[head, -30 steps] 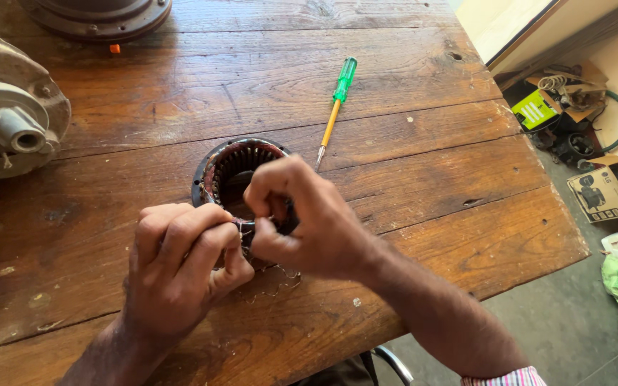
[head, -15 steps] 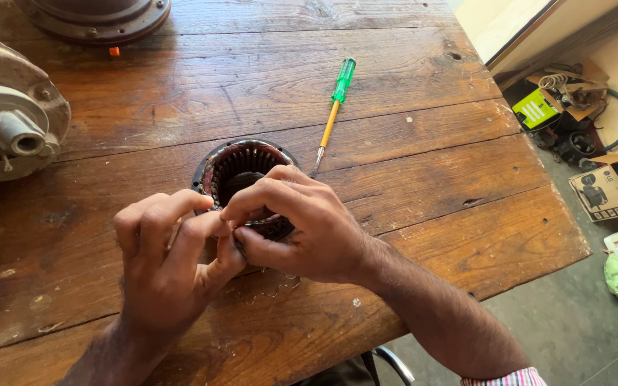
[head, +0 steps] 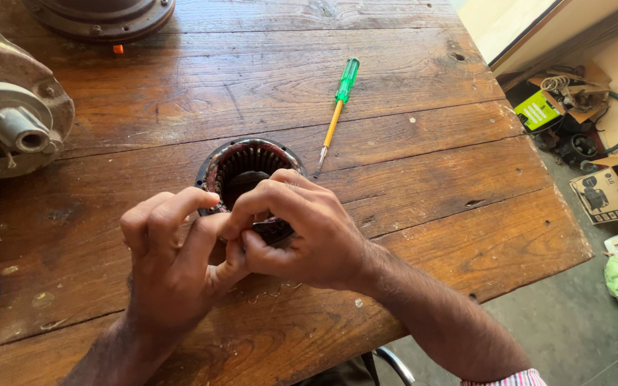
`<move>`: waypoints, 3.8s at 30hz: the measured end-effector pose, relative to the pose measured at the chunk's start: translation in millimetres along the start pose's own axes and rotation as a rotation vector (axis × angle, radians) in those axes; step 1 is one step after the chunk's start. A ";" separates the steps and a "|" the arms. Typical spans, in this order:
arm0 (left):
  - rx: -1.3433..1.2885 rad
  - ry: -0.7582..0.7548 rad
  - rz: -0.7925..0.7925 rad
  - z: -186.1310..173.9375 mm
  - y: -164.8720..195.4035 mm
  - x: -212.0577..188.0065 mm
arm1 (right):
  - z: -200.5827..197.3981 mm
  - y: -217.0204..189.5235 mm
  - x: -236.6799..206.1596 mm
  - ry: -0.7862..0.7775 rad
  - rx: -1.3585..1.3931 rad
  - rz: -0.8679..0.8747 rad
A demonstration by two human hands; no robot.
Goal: The person sits at a wooden workbench twisting the bare copper lead wires of an electric motor stator together by hand, joining pairs of winding ends one at a time and pressing each finished joint down against the stator. A screwdriver lies on the bench but is not used.
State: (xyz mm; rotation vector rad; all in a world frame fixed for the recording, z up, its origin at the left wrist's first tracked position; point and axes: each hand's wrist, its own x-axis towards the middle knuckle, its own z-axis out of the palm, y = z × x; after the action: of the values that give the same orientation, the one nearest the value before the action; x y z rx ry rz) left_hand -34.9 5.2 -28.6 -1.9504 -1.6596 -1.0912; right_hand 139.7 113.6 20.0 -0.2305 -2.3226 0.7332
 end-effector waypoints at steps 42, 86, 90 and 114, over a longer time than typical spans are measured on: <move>0.016 -0.002 0.043 -4.6 5.4 8.7 | 3.5 0.0 -2.5 0.041 0.094 0.131; -0.406 -0.040 -0.313 -4.2 21.2 15.8 | -14.0 0.6 -6.1 0.023 0.029 0.129; -0.426 -0.054 -0.328 -5.4 20.8 16.4 | -15.3 4.9 -5.9 0.010 0.121 0.158; -0.086 0.044 0.180 -5.9 9.3 11.5 | -14.0 1.7 -9.0 -0.041 0.014 0.095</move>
State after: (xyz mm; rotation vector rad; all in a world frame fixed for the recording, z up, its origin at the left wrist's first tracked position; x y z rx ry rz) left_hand -27.9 6.5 -14.4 -2.0678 -1.4041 -1.1441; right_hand 155.6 118.1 22.5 -0.3237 -2.3576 0.8075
